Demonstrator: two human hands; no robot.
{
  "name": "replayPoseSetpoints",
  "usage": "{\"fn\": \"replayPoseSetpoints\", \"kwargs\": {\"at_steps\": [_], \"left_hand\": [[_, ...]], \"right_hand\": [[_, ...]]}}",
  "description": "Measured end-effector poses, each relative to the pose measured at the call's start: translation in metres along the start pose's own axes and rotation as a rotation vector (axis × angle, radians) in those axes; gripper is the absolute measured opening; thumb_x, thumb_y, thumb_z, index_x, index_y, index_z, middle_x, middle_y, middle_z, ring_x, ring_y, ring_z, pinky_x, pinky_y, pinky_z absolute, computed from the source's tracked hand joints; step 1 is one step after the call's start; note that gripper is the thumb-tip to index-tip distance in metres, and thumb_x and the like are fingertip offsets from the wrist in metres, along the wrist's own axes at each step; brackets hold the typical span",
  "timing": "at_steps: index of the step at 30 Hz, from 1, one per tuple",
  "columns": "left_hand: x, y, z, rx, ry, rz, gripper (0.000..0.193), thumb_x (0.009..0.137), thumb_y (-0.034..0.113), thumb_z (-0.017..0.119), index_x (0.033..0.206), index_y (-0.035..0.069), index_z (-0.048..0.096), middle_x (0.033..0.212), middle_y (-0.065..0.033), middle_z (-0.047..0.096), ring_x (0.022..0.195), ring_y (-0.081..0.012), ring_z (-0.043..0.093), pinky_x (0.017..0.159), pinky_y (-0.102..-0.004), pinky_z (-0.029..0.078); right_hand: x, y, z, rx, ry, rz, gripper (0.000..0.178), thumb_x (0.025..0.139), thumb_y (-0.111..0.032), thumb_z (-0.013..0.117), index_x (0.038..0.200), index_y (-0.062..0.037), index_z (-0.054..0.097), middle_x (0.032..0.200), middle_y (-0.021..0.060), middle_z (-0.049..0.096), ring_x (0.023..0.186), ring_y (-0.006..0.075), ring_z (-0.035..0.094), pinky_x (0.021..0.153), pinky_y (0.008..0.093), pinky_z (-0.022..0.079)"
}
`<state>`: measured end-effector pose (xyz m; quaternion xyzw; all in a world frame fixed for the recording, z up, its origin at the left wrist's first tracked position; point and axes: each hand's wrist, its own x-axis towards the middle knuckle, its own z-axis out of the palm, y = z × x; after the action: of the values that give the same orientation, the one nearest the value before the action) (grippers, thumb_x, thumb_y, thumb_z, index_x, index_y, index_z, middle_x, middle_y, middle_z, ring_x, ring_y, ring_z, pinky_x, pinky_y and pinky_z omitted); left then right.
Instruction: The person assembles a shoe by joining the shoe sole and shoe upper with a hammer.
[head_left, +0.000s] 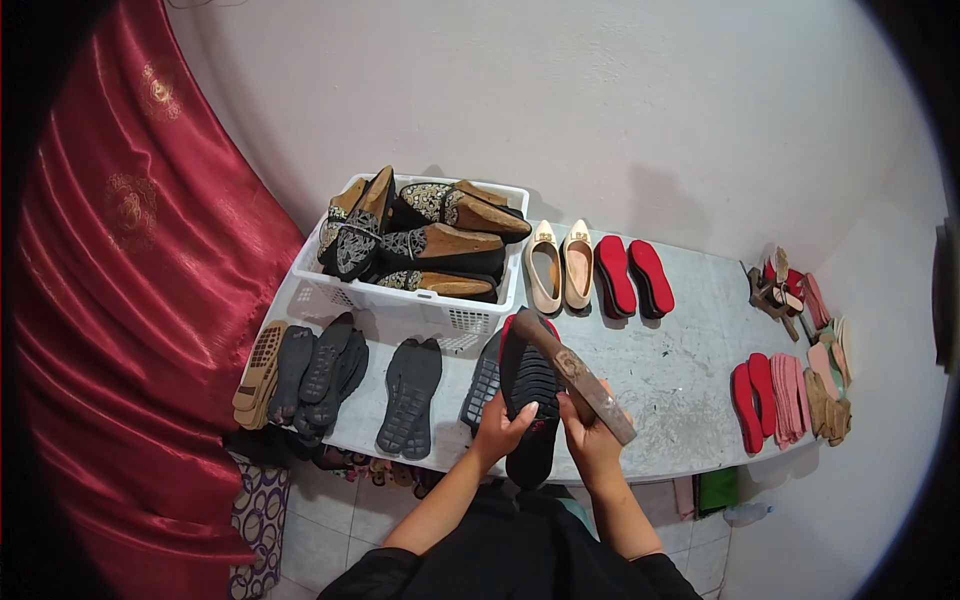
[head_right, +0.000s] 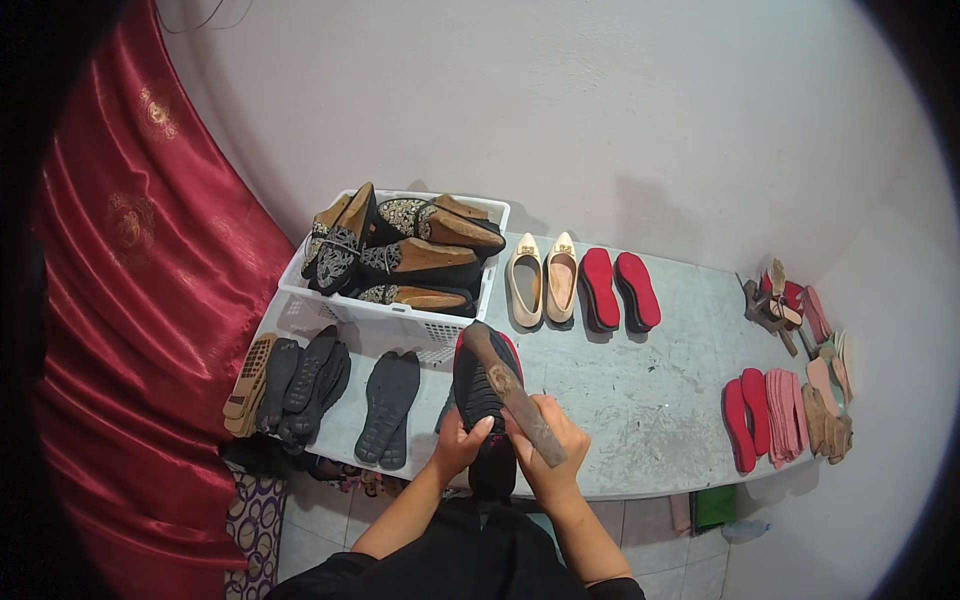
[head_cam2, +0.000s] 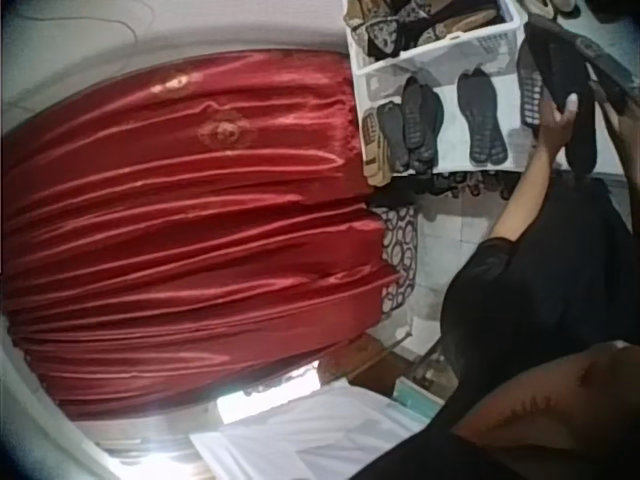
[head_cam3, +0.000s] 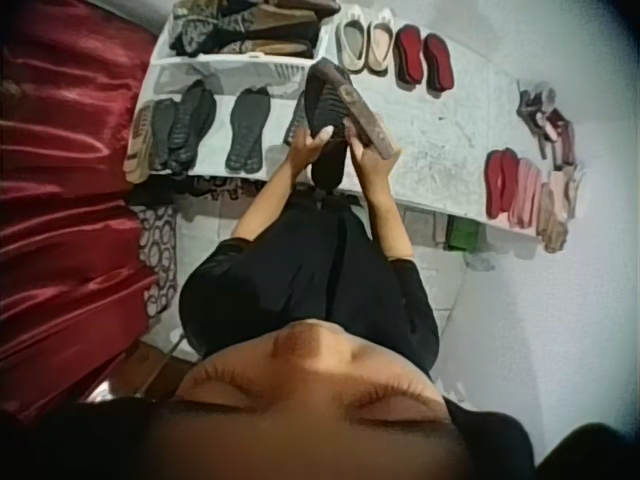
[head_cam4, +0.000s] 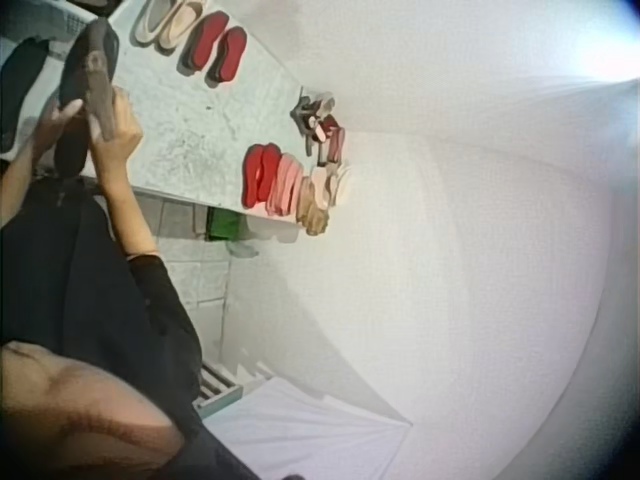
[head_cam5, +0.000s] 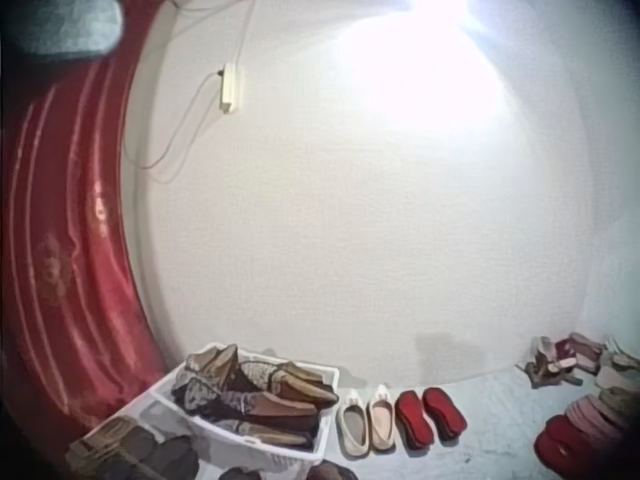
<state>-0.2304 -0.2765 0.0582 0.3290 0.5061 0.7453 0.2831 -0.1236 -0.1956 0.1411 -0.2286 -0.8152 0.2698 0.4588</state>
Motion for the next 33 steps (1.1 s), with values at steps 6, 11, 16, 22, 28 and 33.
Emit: {"fn": "replayPoseSetpoints", "kwargs": {"at_steps": [6,11,16,22,28,33], "left_hand": [[0.001,-0.001,-0.007,-0.037,0.041,-0.083,0.031,0.084,0.009,0.056,0.112,-0.003,0.051,0.101,-0.0075,0.061,0.09,-0.0121,0.056,0.081,-0.0273,0.045],[0.003,-0.008,-0.011,-0.007,0.136,-0.04,0.027,0.084,0.01,0.057,0.108,-0.002,0.055,0.099,-0.0062,0.062,0.088,-0.0115,0.056,0.078,-0.027,0.045],[0.004,-0.003,-0.014,-0.113,0.14,0.012,0.028,0.086,0.012,0.055,0.111,-0.002,0.053,0.101,-0.006,0.061,0.092,-0.0122,0.055,0.082,-0.0269,0.043],[0.014,0.008,-0.014,-0.121,0.197,0.046,0.03,0.087,0.013,0.054,0.113,-0.002,0.051,0.105,-0.0064,0.059,0.095,-0.0134,0.054,0.086,-0.0277,0.042],[0.02,0.009,-0.019,-0.131,0.209,0.045,0.032,0.086,0.013,0.054,0.115,-0.002,0.049,0.109,-0.0071,0.056,0.097,-0.0135,0.053,0.088,-0.0273,0.04],[0.023,0.004,-0.027,-0.227,0.284,0.032,0.031,0.085,0.012,0.055,0.113,-0.002,0.05,0.106,-0.007,0.057,0.095,-0.014,0.053,0.087,-0.0274,0.041]], "right_hand": [[-0.006,0.002,-0.005,-0.033,0.0,-0.019,0.025,0.069,-0.017,0.074,0.083,-0.0047,0.058,0.07,0.0095,0.059,0.055,0.0278,0.058,0.048,0.0317,0.043],[-0.013,0.002,-0.006,-0.063,-0.027,0.046,0.024,0.069,-0.014,0.074,0.084,-0.0047,0.058,0.067,0.0098,0.059,0.054,0.028,0.057,0.048,0.0322,0.043],[-0.029,0.015,-0.006,-0.031,-0.038,0.059,0.024,0.068,-0.013,0.074,0.084,-0.0043,0.058,0.066,0.0103,0.058,0.053,0.0281,0.057,0.047,0.0328,0.043],[-0.038,0.017,-0.003,-0.079,-0.059,-0.035,0.025,0.067,-0.013,0.074,0.083,-0.0038,0.058,0.063,0.0107,0.057,0.051,0.0276,0.056,0.046,0.0326,0.043],[-0.048,0.016,-0.006,-0.066,-0.098,0.018,0.024,0.065,-0.012,0.073,0.082,-0.0045,0.058,0.064,0.0091,0.056,0.051,0.0267,0.056,0.047,0.0321,0.042],[-0.058,0.019,-0.005,-0.051,-0.093,-0.012,0.024,0.065,-0.011,0.073,0.083,-0.0039,0.058,0.063,0.0092,0.056,0.05,0.0274,0.055,0.047,0.0326,0.042]]}}
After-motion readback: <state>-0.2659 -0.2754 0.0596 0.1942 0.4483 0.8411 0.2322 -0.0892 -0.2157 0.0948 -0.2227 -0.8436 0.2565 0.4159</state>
